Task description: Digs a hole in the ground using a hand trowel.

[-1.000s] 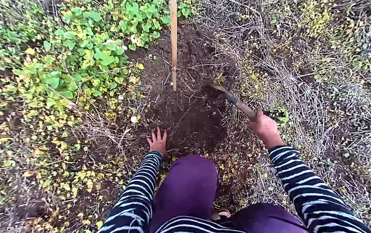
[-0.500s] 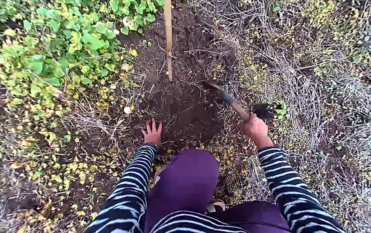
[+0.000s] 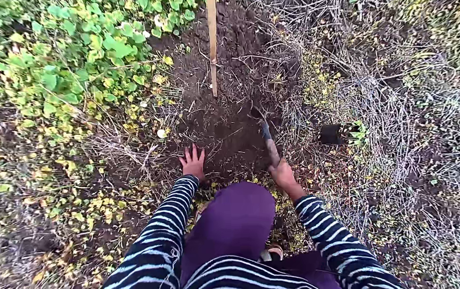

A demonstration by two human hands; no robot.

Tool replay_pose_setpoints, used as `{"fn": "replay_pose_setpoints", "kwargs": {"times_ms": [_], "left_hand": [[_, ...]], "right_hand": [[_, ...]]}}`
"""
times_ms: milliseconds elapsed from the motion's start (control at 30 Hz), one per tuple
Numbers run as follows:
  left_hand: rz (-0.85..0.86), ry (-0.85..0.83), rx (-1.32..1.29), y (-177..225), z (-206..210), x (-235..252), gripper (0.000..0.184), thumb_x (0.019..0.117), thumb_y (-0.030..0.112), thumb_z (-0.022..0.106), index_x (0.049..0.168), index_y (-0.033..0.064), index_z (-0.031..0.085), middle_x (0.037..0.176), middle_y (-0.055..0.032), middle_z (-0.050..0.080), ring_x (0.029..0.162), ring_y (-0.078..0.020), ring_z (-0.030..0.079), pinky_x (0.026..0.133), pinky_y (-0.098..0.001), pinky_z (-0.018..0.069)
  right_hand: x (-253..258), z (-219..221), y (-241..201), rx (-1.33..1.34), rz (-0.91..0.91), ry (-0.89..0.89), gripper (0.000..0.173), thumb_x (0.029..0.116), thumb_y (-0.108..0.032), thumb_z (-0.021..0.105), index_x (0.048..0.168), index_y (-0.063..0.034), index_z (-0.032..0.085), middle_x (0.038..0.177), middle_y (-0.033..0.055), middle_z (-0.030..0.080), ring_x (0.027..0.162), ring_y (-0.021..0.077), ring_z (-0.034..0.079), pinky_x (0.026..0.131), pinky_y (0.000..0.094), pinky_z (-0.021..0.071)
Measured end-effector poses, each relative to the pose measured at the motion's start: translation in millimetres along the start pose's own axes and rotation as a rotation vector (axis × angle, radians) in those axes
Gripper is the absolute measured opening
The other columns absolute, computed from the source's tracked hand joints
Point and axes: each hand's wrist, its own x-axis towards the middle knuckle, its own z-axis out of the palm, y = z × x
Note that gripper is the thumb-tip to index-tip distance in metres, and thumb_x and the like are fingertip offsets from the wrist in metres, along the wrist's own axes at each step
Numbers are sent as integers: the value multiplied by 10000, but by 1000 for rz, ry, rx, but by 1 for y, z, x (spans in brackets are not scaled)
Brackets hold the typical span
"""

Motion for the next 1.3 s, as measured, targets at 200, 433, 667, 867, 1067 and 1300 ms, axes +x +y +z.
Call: {"fn": "replay_pose_setpoints", "kwargs": {"times_ms": [200,433,667,867,1067,1300], "left_hand": [[30,42,-25,-2,4,4,1401,521,388,1019,1658,202,223,1728,-200,-61,1564,-514,-40,1133,-832,106],[33,93,-54,-4,10,3,1305,588,245,983,1656,193,235,1732,-193,-31,1567,-507,-41,1149,-822,87],[36,78,-70,-3,7,4,1276,593,200,971,1650,180,257,1731,-195,-27,1561,-522,-39,1146,-825,79],[12,32,-65,1,0,2,1265,601,167,965,1651,223,261,1731,-196,-32,1560,-526,-30,1137,-833,87],[20,5,-69,0,-1,2,1297,588,196,972,1656,236,238,1733,-187,-25,1561,-525,-26,1136,-836,91],[30,13,-131,3,-12,-2,1296,558,212,995,1643,197,286,1727,-215,-4,1555,-542,-12,1135,-842,104]], "right_hand": [[-51,-80,18,58,-54,31,418,969,-270,667,1265,16,592,976,203,689,842,327,703,799,545,572],[-11,26,-35,319,-119,-13,494,956,-180,680,1328,83,490,1039,265,650,905,367,672,845,535,559],[-55,-41,-1,127,-53,-75,372,929,-231,690,1205,4,609,905,154,664,746,264,670,719,487,569],[-10,16,-23,133,50,-49,526,967,-223,676,1371,61,495,1163,270,657,1056,382,672,943,554,531],[-97,-63,-6,65,81,-63,367,947,-249,679,1218,-13,602,865,137,660,677,250,660,651,466,574],[-87,-47,-38,629,-48,393,362,1026,-156,566,1288,80,486,811,128,626,610,186,657,636,377,613]]}}
